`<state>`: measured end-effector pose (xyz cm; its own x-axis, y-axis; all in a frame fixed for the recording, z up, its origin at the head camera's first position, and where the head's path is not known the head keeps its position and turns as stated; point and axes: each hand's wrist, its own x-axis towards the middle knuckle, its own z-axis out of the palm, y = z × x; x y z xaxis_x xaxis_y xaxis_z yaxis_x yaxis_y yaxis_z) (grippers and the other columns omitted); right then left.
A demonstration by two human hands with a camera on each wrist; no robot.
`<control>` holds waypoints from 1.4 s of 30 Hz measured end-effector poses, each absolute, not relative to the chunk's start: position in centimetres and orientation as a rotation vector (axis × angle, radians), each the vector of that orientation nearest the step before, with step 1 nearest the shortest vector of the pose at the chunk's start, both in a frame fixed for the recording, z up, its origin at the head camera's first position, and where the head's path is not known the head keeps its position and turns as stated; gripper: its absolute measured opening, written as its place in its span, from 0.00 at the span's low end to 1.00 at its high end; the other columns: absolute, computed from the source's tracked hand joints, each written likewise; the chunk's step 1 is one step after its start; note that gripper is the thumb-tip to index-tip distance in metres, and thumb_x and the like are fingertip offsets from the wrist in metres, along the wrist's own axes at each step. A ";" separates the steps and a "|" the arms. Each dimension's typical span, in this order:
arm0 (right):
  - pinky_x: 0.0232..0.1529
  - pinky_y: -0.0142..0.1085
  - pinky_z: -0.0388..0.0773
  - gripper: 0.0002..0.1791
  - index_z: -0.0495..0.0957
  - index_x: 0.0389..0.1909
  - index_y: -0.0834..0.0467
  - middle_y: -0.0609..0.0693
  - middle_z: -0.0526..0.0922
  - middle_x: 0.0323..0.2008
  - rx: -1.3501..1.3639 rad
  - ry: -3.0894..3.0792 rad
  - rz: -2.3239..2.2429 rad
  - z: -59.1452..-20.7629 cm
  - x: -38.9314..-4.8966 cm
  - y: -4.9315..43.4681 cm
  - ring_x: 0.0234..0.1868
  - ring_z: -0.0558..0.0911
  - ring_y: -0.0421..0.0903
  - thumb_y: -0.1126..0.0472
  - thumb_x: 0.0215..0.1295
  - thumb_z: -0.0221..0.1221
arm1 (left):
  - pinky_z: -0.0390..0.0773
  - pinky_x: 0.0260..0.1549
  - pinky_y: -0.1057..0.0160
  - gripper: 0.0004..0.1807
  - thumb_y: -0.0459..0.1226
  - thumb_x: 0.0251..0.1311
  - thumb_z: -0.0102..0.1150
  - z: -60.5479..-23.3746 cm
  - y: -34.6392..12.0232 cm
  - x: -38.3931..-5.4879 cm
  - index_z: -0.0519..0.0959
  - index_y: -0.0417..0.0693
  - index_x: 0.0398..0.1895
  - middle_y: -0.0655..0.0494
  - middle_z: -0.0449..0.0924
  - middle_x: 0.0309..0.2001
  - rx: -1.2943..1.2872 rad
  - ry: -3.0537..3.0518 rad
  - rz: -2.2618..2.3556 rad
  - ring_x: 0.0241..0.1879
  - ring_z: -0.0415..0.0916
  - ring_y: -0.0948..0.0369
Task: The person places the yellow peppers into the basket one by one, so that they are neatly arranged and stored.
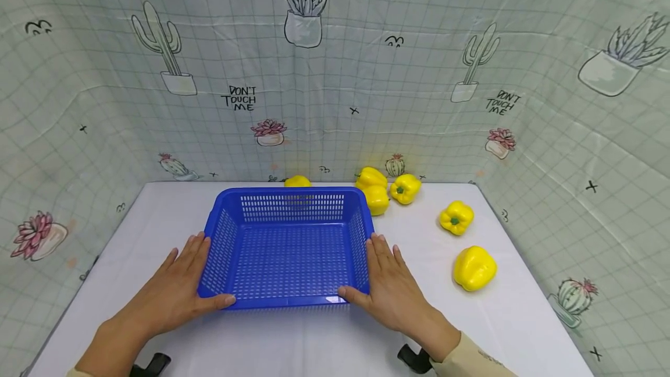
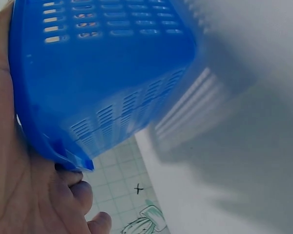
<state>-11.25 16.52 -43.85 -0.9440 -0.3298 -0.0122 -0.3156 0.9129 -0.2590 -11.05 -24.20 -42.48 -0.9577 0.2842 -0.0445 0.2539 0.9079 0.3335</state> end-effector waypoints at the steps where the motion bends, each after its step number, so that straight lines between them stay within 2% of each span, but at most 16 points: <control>1: 0.83 0.63 0.45 0.64 0.50 0.83 0.69 0.67 0.46 0.84 -0.511 3.013 -0.394 -43.7 -11.3 16.5 0.86 0.46 0.62 0.19 0.69 0.48 | 0.49 0.76 0.28 0.74 0.73 0.54 0.66 -42.5 -24.2 -11.1 0.46 0.27 0.82 0.25 0.46 0.82 0.417 2.974 0.508 0.82 0.46 0.32; 4: 0.81 0.66 0.49 0.60 0.56 0.81 0.69 0.68 0.55 0.82 -0.533 3.020 -0.395 -43.1 -11.8 16.9 0.83 0.56 0.64 0.22 0.70 0.49 | 0.49 0.77 0.28 0.75 0.74 0.53 0.66 -42.5 -24.2 -11.0 0.46 0.27 0.82 0.25 0.45 0.82 0.411 2.968 0.515 0.82 0.45 0.32; 8: 0.77 0.64 0.63 0.49 0.67 0.76 0.68 0.66 0.69 0.75 -0.549 3.095 -0.394 -42.2 -13.5 18.1 0.76 0.70 0.65 0.30 0.74 0.55 | 0.50 0.76 0.28 0.76 0.76 0.51 0.65 -42.4 -24.1 -11.0 0.46 0.26 0.82 0.25 0.45 0.82 0.411 2.971 0.523 0.81 0.46 0.31; 12: 0.71 0.60 0.74 0.42 0.69 0.73 0.68 0.66 0.75 0.71 -0.498 3.246 -0.394 -41.8 -16.9 19.9 0.70 0.75 0.65 0.38 0.75 0.60 | 0.49 0.77 0.28 0.76 0.76 0.51 0.65 -42.4 -24.1 -10.9 0.45 0.27 0.82 0.25 0.45 0.82 0.401 2.968 0.538 0.81 0.46 0.31; 16: 0.64 0.60 0.78 0.38 0.70 0.70 0.70 0.68 0.77 0.65 -0.483 3.409 -0.325 -42.1 -21.0 22.1 0.64 0.77 0.66 0.44 0.74 0.63 | 0.49 0.77 0.28 0.76 0.75 0.51 0.66 -42.4 -24.1 -10.9 0.45 0.26 0.82 0.25 0.44 0.82 0.404 2.964 0.557 0.81 0.45 0.31; 21: 0.57 0.60 0.80 0.36 0.71 0.65 0.69 0.67 0.78 0.61 -0.590 3.471 -0.137 -43.3 -25.3 23.1 0.62 0.76 0.66 0.44 0.72 0.66 | 0.47 0.78 0.28 0.76 0.75 0.51 0.66 -42.6 -24.1 -10.9 0.44 0.27 0.83 0.25 0.44 0.82 0.395 2.959 0.569 0.82 0.45 0.31; 27: 0.60 0.58 0.79 0.36 0.71 0.63 0.66 0.64 0.78 0.60 -0.777 3.386 0.070 -45.3 -28.6 22.6 0.64 0.77 0.64 0.41 0.71 0.66 | 0.47 0.78 0.29 0.76 0.74 0.51 0.67 -42.5 -24.1 -10.9 0.45 0.27 0.83 0.25 0.43 0.82 0.379 2.947 0.583 0.82 0.44 0.31; 33: 0.67 0.57 0.73 0.34 0.71 0.65 0.62 0.61 0.77 0.65 -0.788 3.260 0.169 -46.7 -30.2 21.8 0.67 0.73 0.61 0.41 0.73 0.63 | 0.48 0.78 0.30 0.75 0.74 0.52 0.66 -42.4 -24.1 -10.9 0.45 0.27 0.83 0.26 0.44 0.83 0.396 2.955 0.582 0.82 0.44 0.32; 42: 0.65 0.57 0.75 0.28 0.71 0.63 0.61 0.59 0.77 0.64 -0.856 3.217 0.294 -46.8 -30.9 22.2 0.66 0.73 0.61 0.48 0.74 0.65 | 0.46 0.80 0.32 0.74 0.72 0.53 0.67 -42.4 -24.2 -10.8 0.44 0.28 0.83 0.27 0.43 0.83 0.391 2.943 0.614 0.82 0.43 0.33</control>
